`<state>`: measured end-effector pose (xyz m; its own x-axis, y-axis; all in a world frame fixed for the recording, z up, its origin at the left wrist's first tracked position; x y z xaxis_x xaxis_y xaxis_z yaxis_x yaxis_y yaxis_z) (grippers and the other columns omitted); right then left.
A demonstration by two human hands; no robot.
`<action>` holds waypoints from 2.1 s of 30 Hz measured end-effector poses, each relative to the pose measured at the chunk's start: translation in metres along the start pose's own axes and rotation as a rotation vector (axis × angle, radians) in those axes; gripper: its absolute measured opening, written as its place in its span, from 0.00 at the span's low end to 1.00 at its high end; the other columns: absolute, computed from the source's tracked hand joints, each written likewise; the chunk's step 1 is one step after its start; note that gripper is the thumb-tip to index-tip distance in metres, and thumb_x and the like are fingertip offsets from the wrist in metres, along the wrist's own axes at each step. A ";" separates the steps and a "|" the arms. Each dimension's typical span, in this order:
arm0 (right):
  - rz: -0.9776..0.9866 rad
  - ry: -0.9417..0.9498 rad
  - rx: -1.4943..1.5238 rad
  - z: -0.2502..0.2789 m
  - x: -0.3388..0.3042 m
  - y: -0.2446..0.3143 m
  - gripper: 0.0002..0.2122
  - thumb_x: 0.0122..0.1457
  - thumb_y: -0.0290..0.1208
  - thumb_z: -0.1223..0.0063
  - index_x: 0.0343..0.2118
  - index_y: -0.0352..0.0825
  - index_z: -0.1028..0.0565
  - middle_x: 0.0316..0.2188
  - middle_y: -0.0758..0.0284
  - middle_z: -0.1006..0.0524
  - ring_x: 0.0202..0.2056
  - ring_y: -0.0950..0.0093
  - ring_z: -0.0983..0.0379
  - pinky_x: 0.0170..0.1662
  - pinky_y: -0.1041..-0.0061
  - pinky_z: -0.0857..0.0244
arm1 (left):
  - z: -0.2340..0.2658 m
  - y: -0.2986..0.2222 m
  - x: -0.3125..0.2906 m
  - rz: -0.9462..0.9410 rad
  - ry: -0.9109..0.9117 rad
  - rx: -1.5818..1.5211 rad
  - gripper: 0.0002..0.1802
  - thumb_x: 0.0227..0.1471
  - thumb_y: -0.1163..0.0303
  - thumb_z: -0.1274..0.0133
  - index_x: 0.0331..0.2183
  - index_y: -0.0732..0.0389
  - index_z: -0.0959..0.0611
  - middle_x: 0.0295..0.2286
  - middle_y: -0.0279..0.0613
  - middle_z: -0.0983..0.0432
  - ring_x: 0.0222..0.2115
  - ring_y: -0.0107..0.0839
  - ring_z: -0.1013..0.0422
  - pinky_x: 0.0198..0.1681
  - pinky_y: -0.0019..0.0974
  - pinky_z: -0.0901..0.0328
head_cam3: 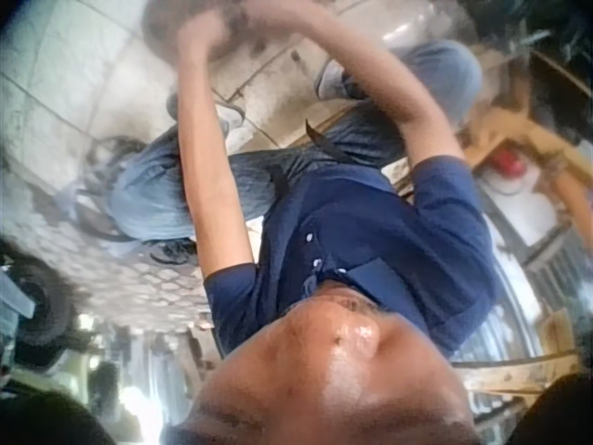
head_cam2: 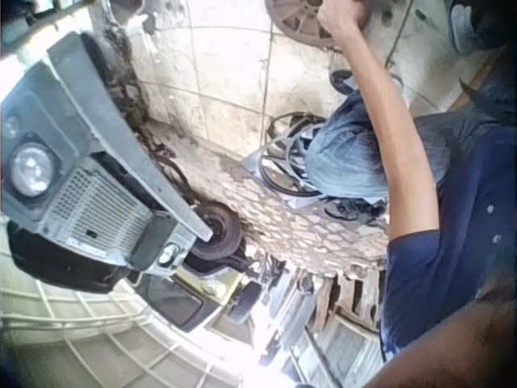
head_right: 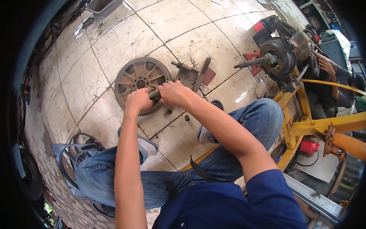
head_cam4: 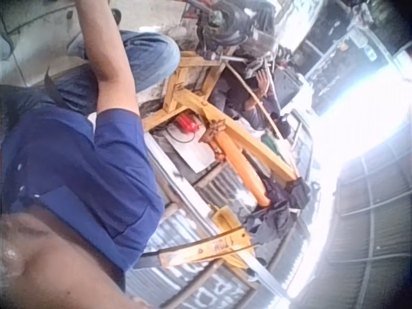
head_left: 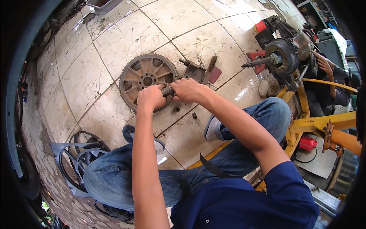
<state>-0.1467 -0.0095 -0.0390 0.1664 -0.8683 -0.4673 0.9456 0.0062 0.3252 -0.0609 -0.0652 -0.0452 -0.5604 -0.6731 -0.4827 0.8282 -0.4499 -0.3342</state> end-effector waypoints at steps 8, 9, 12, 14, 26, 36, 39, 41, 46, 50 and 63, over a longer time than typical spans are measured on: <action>0.078 0.262 -0.036 -0.003 0.001 -0.001 0.15 0.55 0.27 0.44 0.46 0.32 0.29 0.41 0.55 0.22 0.46 0.56 0.25 0.47 0.60 0.31 | 0.000 -0.003 -0.005 -0.001 0.016 -0.005 0.21 0.45 0.62 0.47 0.44 0.48 0.17 0.40 0.46 0.19 0.42 0.45 0.23 0.47 0.45 0.30; 0.086 0.188 -0.030 0.000 0.002 0.000 0.15 0.55 0.27 0.45 0.46 0.32 0.29 0.41 0.55 0.22 0.46 0.56 0.25 0.47 0.60 0.31 | -0.002 -0.001 -0.004 0.004 0.019 0.000 0.22 0.44 0.62 0.46 0.46 0.46 0.17 0.40 0.46 0.19 0.43 0.46 0.24 0.48 0.45 0.30; 0.082 0.040 -0.020 0.001 0.000 0.000 0.14 0.56 0.28 0.47 0.45 0.31 0.29 0.40 0.54 0.22 0.45 0.57 0.25 0.47 0.60 0.30 | -0.002 0.000 0.001 0.004 0.018 0.010 0.24 0.44 0.61 0.46 0.47 0.44 0.18 0.41 0.46 0.19 0.44 0.46 0.24 0.48 0.45 0.30; 0.055 0.042 -0.017 0.004 0.003 0.001 0.14 0.58 0.31 0.48 0.45 0.31 0.29 0.41 0.54 0.22 0.45 0.57 0.24 0.47 0.60 0.30 | 0.000 0.000 0.000 -0.001 0.009 0.018 0.21 0.45 0.63 0.47 0.44 0.47 0.17 0.40 0.47 0.19 0.43 0.46 0.23 0.47 0.45 0.30; 0.010 0.191 -0.037 0.002 -0.004 0.003 0.23 0.61 0.26 0.60 0.60 0.29 0.36 0.50 0.54 0.25 0.51 0.59 0.27 0.51 0.62 0.31 | 0.003 -0.005 -0.003 -0.006 0.020 0.012 0.23 0.43 0.63 0.45 0.46 0.47 0.17 0.41 0.46 0.19 0.44 0.45 0.24 0.48 0.45 0.30; 0.051 0.070 -0.063 0.009 -0.010 0.007 0.24 0.60 0.25 0.60 0.61 0.28 0.36 0.49 0.53 0.25 0.51 0.58 0.27 0.51 0.60 0.31 | 0.002 -0.004 -0.001 -0.011 0.036 0.028 0.27 0.43 0.65 0.46 0.49 0.49 0.19 0.43 0.45 0.20 0.45 0.44 0.24 0.49 0.44 0.30; -0.010 0.112 -0.171 0.010 -0.021 0.016 0.24 0.60 0.25 0.60 0.61 0.27 0.37 0.51 0.52 0.26 0.53 0.58 0.28 0.52 0.60 0.32 | -0.003 -0.002 -0.006 -0.022 0.025 0.022 0.26 0.43 0.65 0.46 0.49 0.49 0.19 0.43 0.45 0.20 0.45 0.43 0.24 0.49 0.44 0.30; 0.022 0.036 -0.136 0.012 -0.027 0.017 0.24 0.60 0.24 0.60 0.61 0.27 0.37 0.52 0.52 0.27 0.54 0.58 0.29 0.53 0.59 0.32 | -0.004 -0.002 -0.003 -0.031 -0.010 0.028 0.26 0.43 0.65 0.46 0.48 0.50 0.18 0.43 0.45 0.20 0.45 0.44 0.24 0.49 0.44 0.30; 0.013 0.046 0.058 0.011 -0.015 0.004 0.25 0.60 0.22 0.60 0.61 0.27 0.38 0.52 0.53 0.28 0.55 0.58 0.31 0.54 0.60 0.32 | 0.002 -0.005 -0.002 -0.006 0.046 0.018 0.28 0.42 0.68 0.47 0.49 0.46 0.19 0.42 0.48 0.20 0.44 0.47 0.24 0.48 0.46 0.31; 0.004 0.092 -0.016 0.011 -0.025 0.012 0.23 0.59 0.21 0.59 0.59 0.28 0.35 0.49 0.53 0.25 0.52 0.56 0.29 0.53 0.61 0.32 | -0.005 -0.001 -0.005 -0.020 0.010 0.006 0.27 0.42 0.67 0.47 0.49 0.46 0.19 0.42 0.47 0.20 0.44 0.47 0.24 0.48 0.45 0.31; 0.116 0.204 0.082 0.011 -0.018 0.001 0.24 0.54 0.18 0.59 0.57 0.28 0.33 0.48 0.50 0.24 0.51 0.55 0.28 0.52 0.60 0.33 | -0.001 -0.007 -0.004 0.001 0.026 0.024 0.28 0.42 0.66 0.45 0.50 0.47 0.19 0.43 0.43 0.20 0.45 0.43 0.24 0.49 0.44 0.31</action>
<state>-0.1522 0.0011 -0.0214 0.3328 -0.7463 -0.5764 0.8928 0.0524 0.4475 -0.0643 -0.0592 -0.0420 -0.5589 -0.6581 -0.5045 0.8288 -0.4632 -0.3140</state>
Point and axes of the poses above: each hand's wrist, its own x-axis towards the middle knuckle, its own z-axis out of the back of the hand, y = z × x, the point moved 10 cm from there along x, towards the middle knuckle
